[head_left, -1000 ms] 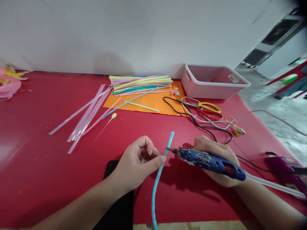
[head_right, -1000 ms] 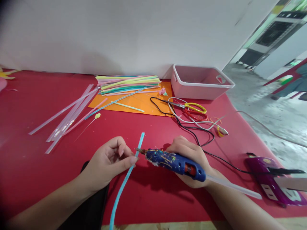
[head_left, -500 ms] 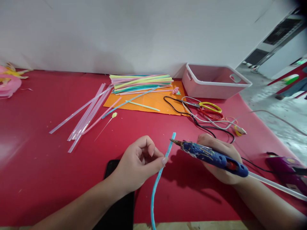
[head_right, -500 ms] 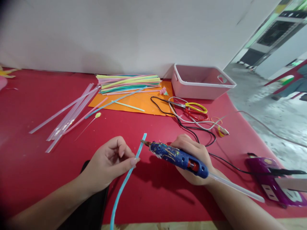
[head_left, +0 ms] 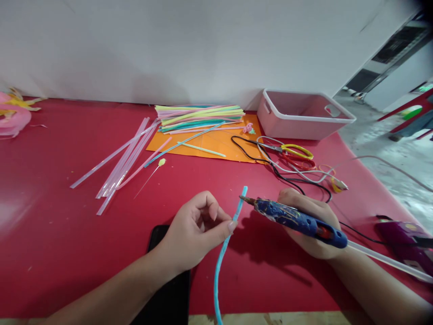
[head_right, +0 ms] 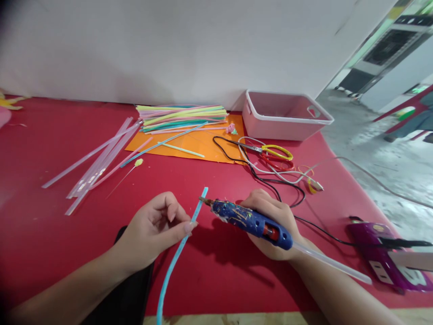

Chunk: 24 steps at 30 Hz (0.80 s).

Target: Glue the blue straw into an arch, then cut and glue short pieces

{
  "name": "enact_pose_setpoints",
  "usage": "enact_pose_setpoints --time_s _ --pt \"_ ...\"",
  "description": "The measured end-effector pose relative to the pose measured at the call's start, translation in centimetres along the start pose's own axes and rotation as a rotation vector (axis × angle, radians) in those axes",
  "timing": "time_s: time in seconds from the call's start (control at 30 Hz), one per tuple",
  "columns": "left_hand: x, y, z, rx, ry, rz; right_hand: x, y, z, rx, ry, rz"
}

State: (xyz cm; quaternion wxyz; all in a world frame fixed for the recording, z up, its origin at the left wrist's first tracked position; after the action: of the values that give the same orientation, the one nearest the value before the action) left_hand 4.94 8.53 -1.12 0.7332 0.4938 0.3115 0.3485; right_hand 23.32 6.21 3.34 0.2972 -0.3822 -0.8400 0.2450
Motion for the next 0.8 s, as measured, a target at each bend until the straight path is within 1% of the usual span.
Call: enact_pose_setpoints --time_s 0.13,0.37,0.57,0.8 --pt "-0.04 -0.11 -0.02 -0.023 -0.001 -0.002 -0.03 0.05 -0.05 -0.010 0.000 0.016" --pt "-0.09 -0.01 0.11 -0.035 -0.009 0.011 0.06 -0.19 -0.04 -0.002 0.004 -0.017" --pt "-0.06 -0.07 0.13 -0.045 -0.020 0.014 -0.22 0.20 0.21 0.018 0.001 -0.007" --pt "0.03 -0.21 0.04 -0.024 -0.018 0.010 0.37 -0.79 0.16 0.034 -0.017 -0.066"
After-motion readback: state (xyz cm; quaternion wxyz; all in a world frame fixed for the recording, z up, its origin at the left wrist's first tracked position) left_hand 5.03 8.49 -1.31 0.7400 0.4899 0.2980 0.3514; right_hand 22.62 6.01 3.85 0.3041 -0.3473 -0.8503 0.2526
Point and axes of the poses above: each hand's wrist, its own x-axis towards the middle knuckle, its own z-axis out of the palm, y = z × x, the point moved 10 cm from there along x, towards the middle knuckle, and after that the axes turned 8 degrees about -y, right-handed, at the moved point
